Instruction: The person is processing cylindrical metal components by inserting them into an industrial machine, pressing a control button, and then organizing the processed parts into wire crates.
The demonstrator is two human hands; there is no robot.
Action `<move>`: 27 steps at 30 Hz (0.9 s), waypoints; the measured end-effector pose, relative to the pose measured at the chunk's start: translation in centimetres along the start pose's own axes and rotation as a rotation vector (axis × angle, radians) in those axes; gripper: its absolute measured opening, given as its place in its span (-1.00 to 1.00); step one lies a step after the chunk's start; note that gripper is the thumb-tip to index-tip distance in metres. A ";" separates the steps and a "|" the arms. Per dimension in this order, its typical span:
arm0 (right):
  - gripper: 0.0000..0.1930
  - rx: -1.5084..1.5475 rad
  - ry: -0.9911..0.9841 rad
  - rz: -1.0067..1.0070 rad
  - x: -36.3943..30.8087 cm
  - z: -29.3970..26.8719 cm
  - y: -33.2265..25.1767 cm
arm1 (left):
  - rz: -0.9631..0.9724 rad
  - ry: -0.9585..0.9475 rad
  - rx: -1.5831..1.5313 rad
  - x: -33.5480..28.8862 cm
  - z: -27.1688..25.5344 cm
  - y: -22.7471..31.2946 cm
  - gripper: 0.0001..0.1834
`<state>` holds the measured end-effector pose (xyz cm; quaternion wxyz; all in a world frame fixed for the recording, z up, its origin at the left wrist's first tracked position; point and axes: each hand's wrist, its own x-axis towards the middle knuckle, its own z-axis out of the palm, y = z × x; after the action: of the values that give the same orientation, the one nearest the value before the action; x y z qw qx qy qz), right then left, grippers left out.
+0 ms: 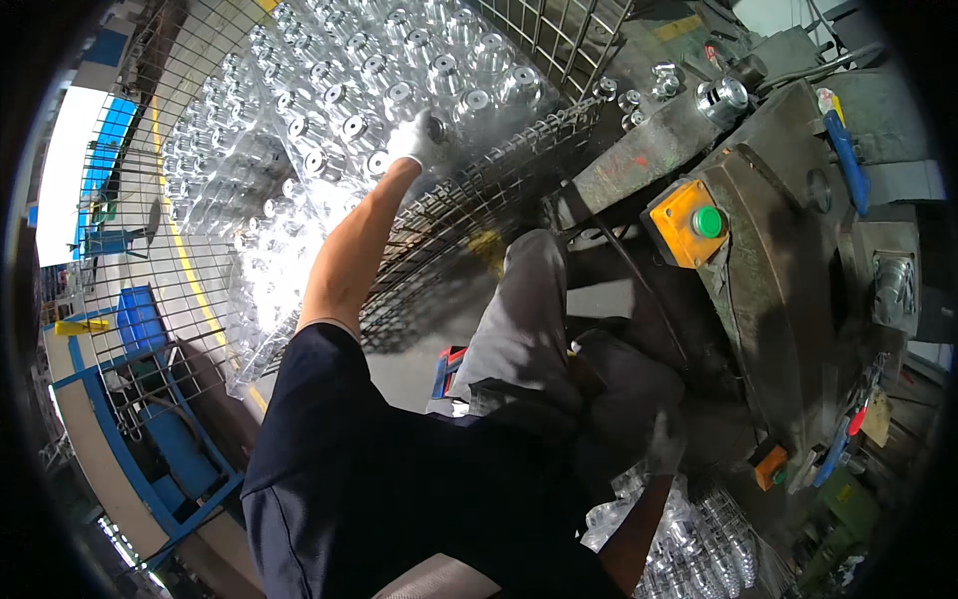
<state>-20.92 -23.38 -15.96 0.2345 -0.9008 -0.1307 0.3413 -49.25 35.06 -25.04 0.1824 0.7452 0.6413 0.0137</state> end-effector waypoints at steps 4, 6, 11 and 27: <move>-0.56 0.339 -0.011 0.064 -0.5 0.2 -0.8 | 0.084 0.201 -0.034 -1.9 -1.1 0.5 -0.20; -0.57 0.317 0.073 -0.008 0.6 -0.1 2.1 | 0.283 0.438 -0.506 -3.8 -2.4 -0.1 -0.23; -0.61 0.104 0.116 -0.345 -2.0 -0.7 -7.5 | 0.348 0.215 -1.435 -13.2 -6.7 5.2 -0.29; -0.61 0.297 0.511 -0.938 -5.9 -5.4 -16.5 | 0.218 -1.383 -2.003 -34.9 -8.5 26.3 -0.38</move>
<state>-22.85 -13.39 -0.70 0.5100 -0.7575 -0.4072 -0.0142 -32.54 0.76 -2.05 0.9762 0.1752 0.0489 0.1177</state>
